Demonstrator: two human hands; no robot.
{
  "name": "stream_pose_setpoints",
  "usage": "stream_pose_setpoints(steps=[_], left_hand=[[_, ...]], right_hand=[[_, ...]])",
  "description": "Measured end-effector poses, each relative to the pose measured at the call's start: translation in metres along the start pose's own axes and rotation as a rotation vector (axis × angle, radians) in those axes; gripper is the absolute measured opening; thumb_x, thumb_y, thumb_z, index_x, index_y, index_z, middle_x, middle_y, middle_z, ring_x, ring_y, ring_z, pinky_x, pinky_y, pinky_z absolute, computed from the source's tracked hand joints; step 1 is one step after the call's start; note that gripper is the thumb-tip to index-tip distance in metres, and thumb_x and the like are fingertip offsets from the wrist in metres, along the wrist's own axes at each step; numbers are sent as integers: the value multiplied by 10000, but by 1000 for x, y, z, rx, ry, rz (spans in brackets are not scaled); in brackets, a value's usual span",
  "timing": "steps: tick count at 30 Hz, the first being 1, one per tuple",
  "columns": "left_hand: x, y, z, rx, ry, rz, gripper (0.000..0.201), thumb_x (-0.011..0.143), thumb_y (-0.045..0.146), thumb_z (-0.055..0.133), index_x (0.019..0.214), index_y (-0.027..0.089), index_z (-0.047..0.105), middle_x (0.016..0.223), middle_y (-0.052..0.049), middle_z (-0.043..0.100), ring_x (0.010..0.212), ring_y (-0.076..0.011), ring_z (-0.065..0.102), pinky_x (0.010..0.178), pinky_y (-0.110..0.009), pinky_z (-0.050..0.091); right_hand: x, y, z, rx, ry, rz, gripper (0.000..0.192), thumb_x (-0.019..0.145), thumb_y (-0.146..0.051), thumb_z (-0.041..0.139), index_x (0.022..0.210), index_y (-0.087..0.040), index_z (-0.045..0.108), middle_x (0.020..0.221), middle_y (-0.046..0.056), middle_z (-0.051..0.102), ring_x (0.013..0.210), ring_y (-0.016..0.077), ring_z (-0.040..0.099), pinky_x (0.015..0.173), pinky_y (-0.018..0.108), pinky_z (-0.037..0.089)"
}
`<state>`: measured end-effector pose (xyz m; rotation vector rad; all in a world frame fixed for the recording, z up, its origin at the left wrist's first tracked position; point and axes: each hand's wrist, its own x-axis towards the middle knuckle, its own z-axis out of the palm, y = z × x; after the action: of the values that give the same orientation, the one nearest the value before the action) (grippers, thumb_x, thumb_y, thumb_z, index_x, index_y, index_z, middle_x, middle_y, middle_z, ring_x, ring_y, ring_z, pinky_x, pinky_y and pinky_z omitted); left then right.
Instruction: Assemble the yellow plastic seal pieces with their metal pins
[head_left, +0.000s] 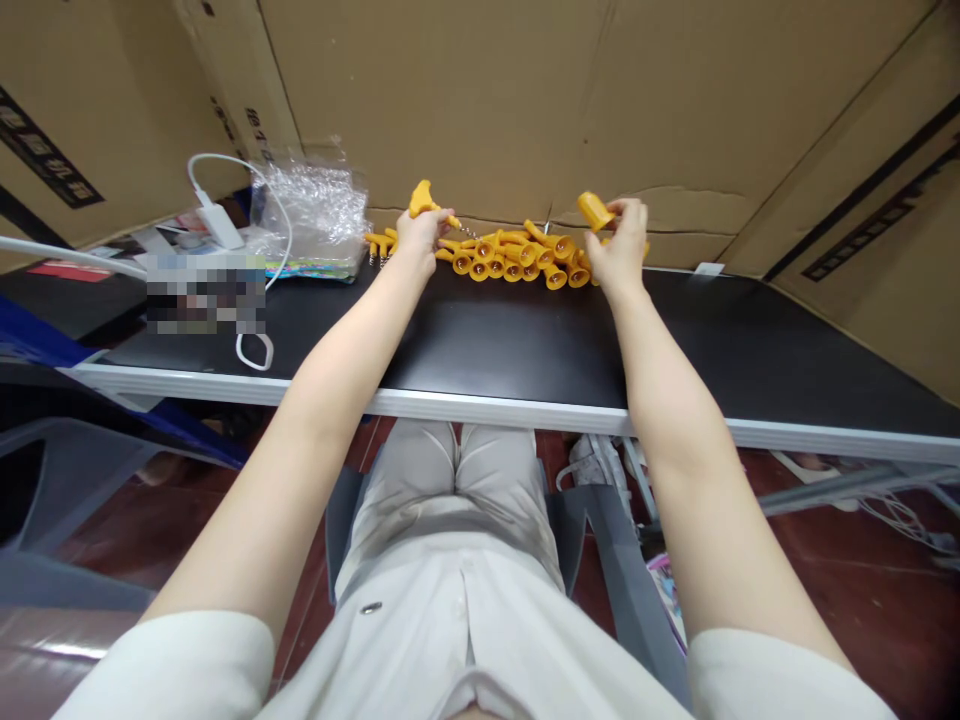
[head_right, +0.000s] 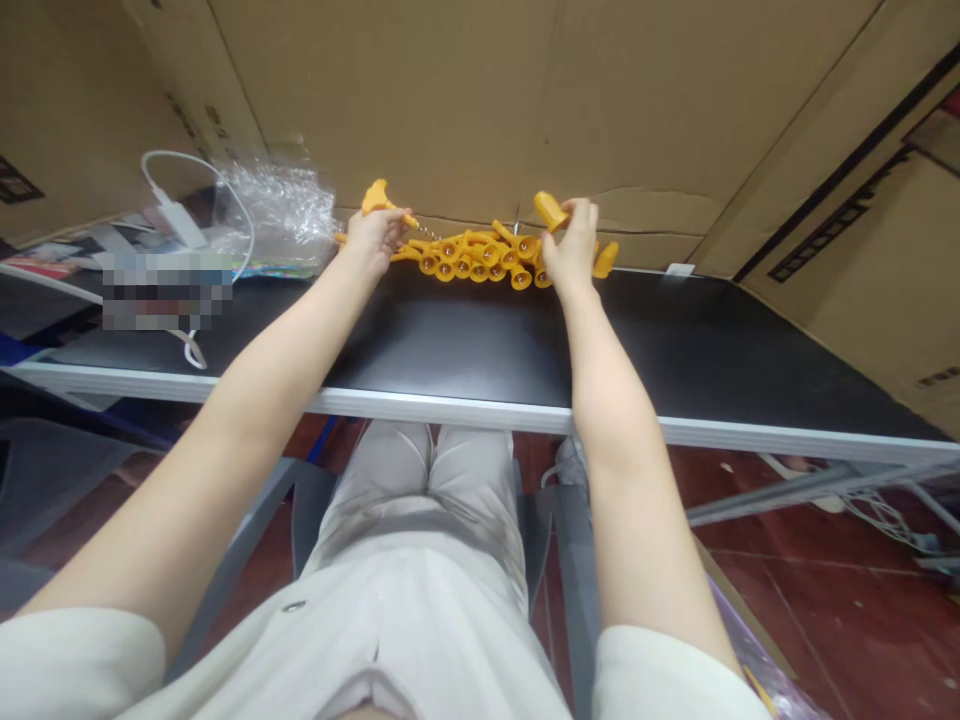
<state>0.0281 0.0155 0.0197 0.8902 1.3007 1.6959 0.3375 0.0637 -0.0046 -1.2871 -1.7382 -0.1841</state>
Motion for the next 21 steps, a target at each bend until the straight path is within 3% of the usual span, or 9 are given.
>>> stream_pose_setpoints(steps=[2,5,10,15,17,21], left_hand=[[-18,0,1,-169,1,-66,195,927,67,658,1047,199,580,1096,-58,806,1162,-188,802,709,-168,528],[-28,-2,-1,-255,4,-112,178,927,39,644,967,203,589,897,-13,777,1107,-175,817,758,-169,566],[-26,-2,-7,-282,-93,-165,191,924,10,659,890,188,597,694,23,690,923,-139,812,789,-170,575],[-33,2,-8,-272,-153,-205,185,968,10,605,1012,189,623,649,70,676,653,-61,698,709,-156,543],[-35,4,-8,-262,-168,-204,223,979,-2,582,1097,181,633,649,78,669,647,-53,681,714,-158,538],[-34,1,-7,-200,-206,-198,303,962,17,591,1211,175,660,703,56,686,779,-75,724,881,-215,576]], right_hand=[[-1,-6,12,79,-49,-129,422,976,-427,677,1347,-237,614,1401,170,632,1368,380,613,1195,621,509],[-8,-20,22,126,-171,-248,395,928,-377,716,1294,-242,651,1351,150,682,1329,372,640,1202,600,518],[-21,-44,21,152,-256,-261,443,904,-358,702,1327,-231,666,1412,168,697,1302,392,680,1206,622,509],[-23,-50,18,162,-253,-248,415,919,-398,701,1298,-229,685,1378,164,729,1312,401,685,1191,650,511],[-24,-51,17,166,-251,-246,397,917,-392,709,1281,-232,694,1366,157,737,1306,398,690,1182,650,520],[-25,-56,16,192,-275,-252,414,900,-377,736,1287,-233,699,1384,155,733,1286,396,700,1184,646,525]])
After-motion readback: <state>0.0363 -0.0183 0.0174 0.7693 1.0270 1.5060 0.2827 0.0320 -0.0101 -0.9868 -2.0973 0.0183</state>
